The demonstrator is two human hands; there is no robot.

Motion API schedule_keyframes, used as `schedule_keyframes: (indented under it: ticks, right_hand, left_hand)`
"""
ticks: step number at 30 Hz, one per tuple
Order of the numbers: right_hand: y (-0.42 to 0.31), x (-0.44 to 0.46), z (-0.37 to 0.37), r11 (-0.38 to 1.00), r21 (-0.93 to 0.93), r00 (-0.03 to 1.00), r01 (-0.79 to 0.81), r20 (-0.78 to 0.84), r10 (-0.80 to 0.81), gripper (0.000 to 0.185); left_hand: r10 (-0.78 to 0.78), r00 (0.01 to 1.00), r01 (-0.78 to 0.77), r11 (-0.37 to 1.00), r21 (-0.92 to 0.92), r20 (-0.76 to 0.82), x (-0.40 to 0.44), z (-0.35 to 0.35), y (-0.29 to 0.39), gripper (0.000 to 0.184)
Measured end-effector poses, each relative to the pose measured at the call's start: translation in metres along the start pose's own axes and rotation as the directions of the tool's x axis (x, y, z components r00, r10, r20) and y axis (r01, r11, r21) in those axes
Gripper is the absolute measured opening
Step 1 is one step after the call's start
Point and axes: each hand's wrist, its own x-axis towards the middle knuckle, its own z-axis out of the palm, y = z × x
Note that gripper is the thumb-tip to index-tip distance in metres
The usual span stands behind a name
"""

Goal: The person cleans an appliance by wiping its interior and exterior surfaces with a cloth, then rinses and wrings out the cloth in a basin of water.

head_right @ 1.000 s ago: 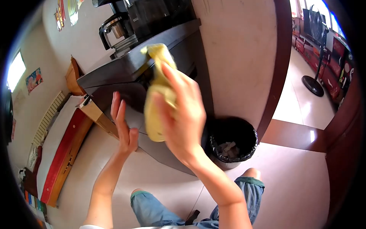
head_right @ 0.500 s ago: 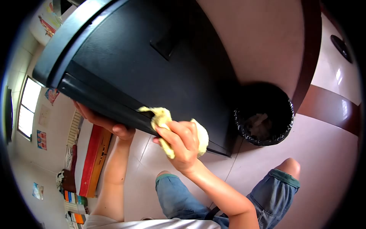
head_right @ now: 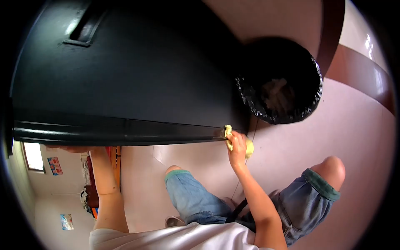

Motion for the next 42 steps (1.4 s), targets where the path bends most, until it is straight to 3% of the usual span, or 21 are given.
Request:
schedule_keyframes:
  ticks: [3, 4, 8, 12, 16, 17, 20, 23, 25, 28, 30, 32, 35, 37, 39, 42]
  right_hand:
    - [0.06, -0.03, 0.007, 0.979, -0.184, 0.993, -0.09, 0.056, 0.102, 0.026]
    - [0.077, -0.034, 0.007, 0.978, -0.169, 0.992, -0.12, 0.026, 0.126, 0.022]
    - [0.119, -0.037, 0.002, 0.933, -0.341, 0.97, -0.111, 0.169, 0.177, 0.019]
    - [0.163, -0.049, 0.004, 0.806, -0.584, 0.865, -0.1, 0.349, 0.36, 0.019]
    - [0.175, -0.04, 0.011, 0.611, -0.79, 0.762, -0.06, 0.359, 0.539, 0.018]
    - [0.182, -0.047, 0.021, 0.515, -0.825, 0.765, -0.233, 0.172, 0.62, 0.019]
    - [0.074, -0.017, -0.03, 0.571, -0.591, 0.665, -0.57, 0.077, 0.743, 0.021]
    - [-0.005, 0.002, -0.048, 0.771, -0.284, 0.799, -0.57, 0.024, 0.6, 0.016]
    - [-0.061, 0.029, -0.056, 0.929, 0.007, 0.926, -0.371, 0.073, 0.369, 0.012]
    - [-0.154, 0.084, -0.073, 0.943, 0.33, 0.999, -0.044, 0.007, 0.045, 0.007]
    - [-0.2, 0.122, -0.078, 0.876, 0.377, 0.953, 0.301, -0.148, -0.264, 0.017]
    - [-0.246, 0.156, -0.077, 0.786, 0.432, 0.897, 0.443, -0.205, -0.392, 0.027]
    - [-0.319, 0.191, -0.063, 0.564, 0.538, 0.769, 0.627, -0.308, -0.56, 0.036]
    - [-0.37, 0.206, -0.045, 0.432, 0.56, 0.683, 0.706, -0.379, -0.625, 0.039]
    - [-0.391, 0.213, -0.039, 0.39, 0.515, 0.621, 0.763, -0.418, -0.663, 0.041]
    - [-0.392, 0.214, -0.028, 0.368, 0.458, 0.578, 0.809, -0.506, -0.641, 0.04]
  left_hand:
    - [0.014, 1.0, -0.014, 1.0, 0.0, 0.012, 0.001, 0.001, 0.002, 0.082]
    - [0.015, 1.0, -0.015, 1.0, -0.003, 0.008, 0.001, 0.002, 0.003, 0.082]
    - [0.031, 1.0, -0.031, 1.0, -0.001, 0.007, 0.0, 0.008, 0.005, 0.08]
    - [0.032, 0.999, -0.032, 0.999, 0.002, -0.005, 0.002, 0.009, 0.005, 0.078]
    - [0.028, 1.0, -0.028, 1.0, 0.002, 0.0, 0.006, 0.005, 0.005, 0.076]
    - [0.029, 1.0, -0.029, 1.0, 0.006, 0.001, 0.007, 0.002, 0.004, 0.075]
    - [-0.035, 0.999, 0.033, 0.992, -0.122, -0.017, 0.016, 0.005, 0.008, 0.071]
    - [0.029, 0.999, -0.028, 0.997, -0.069, 0.018, 0.019, -0.001, 0.002, 0.07]
    - [0.009, 1.0, -0.006, 0.995, -0.101, 0.026, 0.014, -0.008, 0.0, 0.071]
    - [-0.024, 1.0, 0.021, 0.98, -0.196, -0.013, 0.01, -0.013, -0.017, 0.077]
    - [-0.245, 0.968, 0.247, 0.914, -0.322, 0.045, 0.019, -0.019, 0.003, 0.082]
    - [-0.353, 0.935, 0.33, 0.823, -0.463, 0.039, 0.022, -0.011, 0.01, 0.081]
    - [-0.442, 0.897, 0.41, 0.833, -0.372, 0.0, 0.021, -0.006, 0.018, 0.084]
    - [-0.402, 0.916, 0.392, 0.89, -0.231, 0.007, 0.028, -0.01, 0.016, 0.084]
    - [-0.248, 0.968, 0.25, 0.968, -0.032, 0.038, 0.035, -0.016, 0.013, 0.084]
    - [-0.05, 0.986, 0.007, 0.967, 0.255, 0.16, 0.037, -0.021, 0.006, 0.083]
